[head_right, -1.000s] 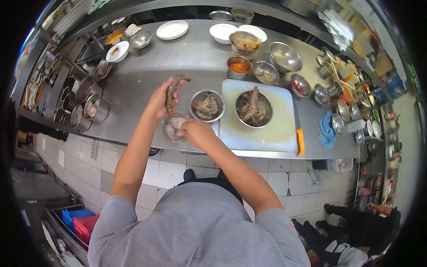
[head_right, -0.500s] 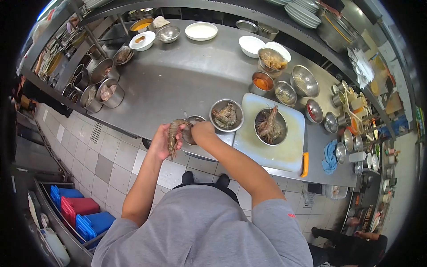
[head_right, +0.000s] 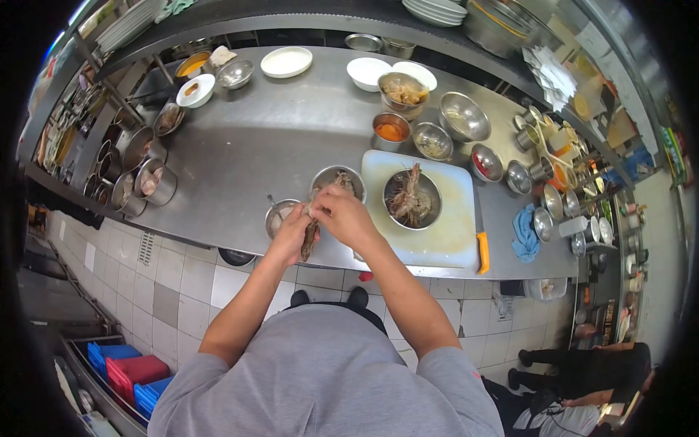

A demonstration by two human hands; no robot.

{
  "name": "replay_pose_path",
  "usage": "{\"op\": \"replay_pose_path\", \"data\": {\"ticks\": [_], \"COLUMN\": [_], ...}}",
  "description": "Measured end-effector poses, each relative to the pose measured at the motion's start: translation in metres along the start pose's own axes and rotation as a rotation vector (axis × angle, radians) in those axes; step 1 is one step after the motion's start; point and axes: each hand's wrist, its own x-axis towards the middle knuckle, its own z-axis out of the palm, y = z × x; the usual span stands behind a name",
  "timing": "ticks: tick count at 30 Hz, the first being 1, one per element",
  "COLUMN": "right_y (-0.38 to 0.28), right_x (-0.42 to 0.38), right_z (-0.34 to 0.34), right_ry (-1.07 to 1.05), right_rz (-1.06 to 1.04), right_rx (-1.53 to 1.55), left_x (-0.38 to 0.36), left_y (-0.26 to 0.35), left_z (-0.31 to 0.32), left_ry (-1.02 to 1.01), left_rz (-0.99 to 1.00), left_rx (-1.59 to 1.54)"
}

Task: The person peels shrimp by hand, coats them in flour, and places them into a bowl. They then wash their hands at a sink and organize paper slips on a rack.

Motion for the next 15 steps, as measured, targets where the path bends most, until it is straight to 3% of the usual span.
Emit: {"op": "replay_pose_path", "data": {"ticks": [3, 9, 13, 15], "right_y": [0.012, 0.025, 0.03, 0.03], "right_x": [-0.012, -0.006, -0.019, -0.031], "right_z": [-0.007, -0.018, -0.014, -0.014], "right_ry": [0.068, 0.17, 0.187, 0.157], "right_rz": [-0.066, 0.192, 0.095, 0.03], "right_rx": [-0.16, -0.428, -0.496, -0.527], "left_x": [-0.001, 0.008, 0.018, 0.025], "left_y": [-0.008, -0.027, -0.042, -0.044], "left_z": [0.017, 0.029, 0.031, 0.036], "left_ry": [-0.01, -0.135, -0.09, 0.014], "left_rz": [0.002, -0.031, -0.069, -0.226], "left_rx": [-0.044, -0.07, -0.2, -0.256]}}
